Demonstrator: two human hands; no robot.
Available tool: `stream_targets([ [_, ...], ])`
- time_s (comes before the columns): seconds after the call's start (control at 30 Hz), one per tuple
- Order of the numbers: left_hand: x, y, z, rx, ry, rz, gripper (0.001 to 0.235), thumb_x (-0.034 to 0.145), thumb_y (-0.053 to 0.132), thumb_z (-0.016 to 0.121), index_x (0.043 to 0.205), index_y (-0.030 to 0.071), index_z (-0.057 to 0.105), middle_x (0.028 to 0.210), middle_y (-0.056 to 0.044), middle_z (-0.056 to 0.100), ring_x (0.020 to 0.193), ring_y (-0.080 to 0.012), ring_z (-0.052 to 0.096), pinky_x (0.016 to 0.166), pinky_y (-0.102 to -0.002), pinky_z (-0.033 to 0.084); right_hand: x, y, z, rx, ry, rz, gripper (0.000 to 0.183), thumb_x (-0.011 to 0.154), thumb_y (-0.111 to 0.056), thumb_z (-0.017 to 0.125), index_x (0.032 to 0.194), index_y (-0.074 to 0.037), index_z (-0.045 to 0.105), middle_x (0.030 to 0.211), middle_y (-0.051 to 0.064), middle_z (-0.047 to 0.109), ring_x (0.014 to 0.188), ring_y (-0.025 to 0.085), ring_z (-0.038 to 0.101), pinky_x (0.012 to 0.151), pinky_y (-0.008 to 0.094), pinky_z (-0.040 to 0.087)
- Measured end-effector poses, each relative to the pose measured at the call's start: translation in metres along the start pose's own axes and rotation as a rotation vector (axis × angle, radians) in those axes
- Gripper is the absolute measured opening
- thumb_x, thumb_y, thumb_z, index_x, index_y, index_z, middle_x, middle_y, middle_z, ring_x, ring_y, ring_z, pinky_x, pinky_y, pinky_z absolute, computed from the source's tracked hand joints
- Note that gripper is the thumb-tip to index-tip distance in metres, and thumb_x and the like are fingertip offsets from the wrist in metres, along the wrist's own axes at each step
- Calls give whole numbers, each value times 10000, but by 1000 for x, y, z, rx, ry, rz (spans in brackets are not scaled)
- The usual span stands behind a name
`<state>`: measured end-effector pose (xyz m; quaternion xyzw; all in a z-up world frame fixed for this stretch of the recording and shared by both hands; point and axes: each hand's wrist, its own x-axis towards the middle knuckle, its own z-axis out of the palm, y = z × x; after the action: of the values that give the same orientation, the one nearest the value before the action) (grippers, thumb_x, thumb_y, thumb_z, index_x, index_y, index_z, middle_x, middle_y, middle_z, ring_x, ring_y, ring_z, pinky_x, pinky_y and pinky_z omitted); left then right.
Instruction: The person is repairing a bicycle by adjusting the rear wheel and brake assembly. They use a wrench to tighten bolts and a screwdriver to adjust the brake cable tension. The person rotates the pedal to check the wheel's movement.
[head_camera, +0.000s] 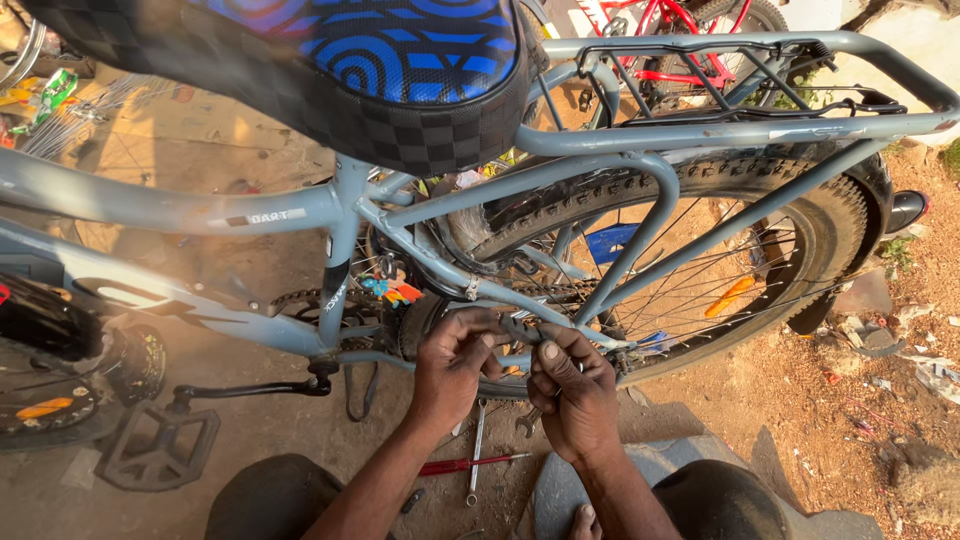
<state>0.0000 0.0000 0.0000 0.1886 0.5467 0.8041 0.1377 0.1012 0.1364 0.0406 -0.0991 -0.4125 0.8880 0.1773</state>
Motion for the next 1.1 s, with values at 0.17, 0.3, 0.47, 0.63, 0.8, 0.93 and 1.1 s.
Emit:
stream_targets([
  [0.17,-4,-6,-2,3,23,-61,204,975,-34,601,1174,-27,644,935,-113,713,646,-97,641,569,-264,557,-7,0,7,-3,-18,-19,248,938,-94,718,1161,10,678,756,8,573,610,74,470,477,223,356],
  [0.3,1,-5,-4,-136,0,-54,168,990,-1,620,1151,-45,639,976,-114,724,678,-115,646,599,-278,569,-8,-8,17,-11,-11,-39,225,923,-109,697,1126,-15,684,730,15,575,594,80,468,463,229,348],
  [0.47,20,-5,-2,-405,65,-229,369,982,269,541,1128,-45,667,1054,-159,753,916,-255,720,823,-410,589,14,-22,32,43,110,-200,210,1047,-261,641,946,-78,618,649,-35,490,489,64,367,407,234,301],
  [0.63,41,-10,11,-806,-49,-266,464,965,341,479,1148,-51,648,1104,-199,714,1077,-331,680,1023,-516,539,56,-10,45,-575,372,-797,239,1100,-244,654,999,-29,638,782,-23,559,676,29,431,584,212,352],
  [0.8,56,-4,23,-945,-139,-281,584,899,446,476,1184,-30,656,1134,-181,741,1068,-303,689,1027,-448,510,72,-1,59,-742,436,-748,265,1031,-247,704,953,-1,649,749,48,671,672,67,585,615,239,485],
  [0.93,68,-2,24,-980,-174,-295,586,983,507,506,1217,-6,668,1123,-158,741,1064,-277,676,1004,-439,498,84,-14,63,-787,439,-531,292,976,-279,713,926,2,652,760,60,709,674,86,673,604,252,565],
  [1.1,76,-4,18,-935,-116,-398,588,1004,542,518,1191,7,674,1097,-146,744,1057,-268,689,1004,-422,509,85,-20,67,-755,363,-465,353,1012,-315,654,933,28,632,762,77,702,675,121,687,591,278,581],
])
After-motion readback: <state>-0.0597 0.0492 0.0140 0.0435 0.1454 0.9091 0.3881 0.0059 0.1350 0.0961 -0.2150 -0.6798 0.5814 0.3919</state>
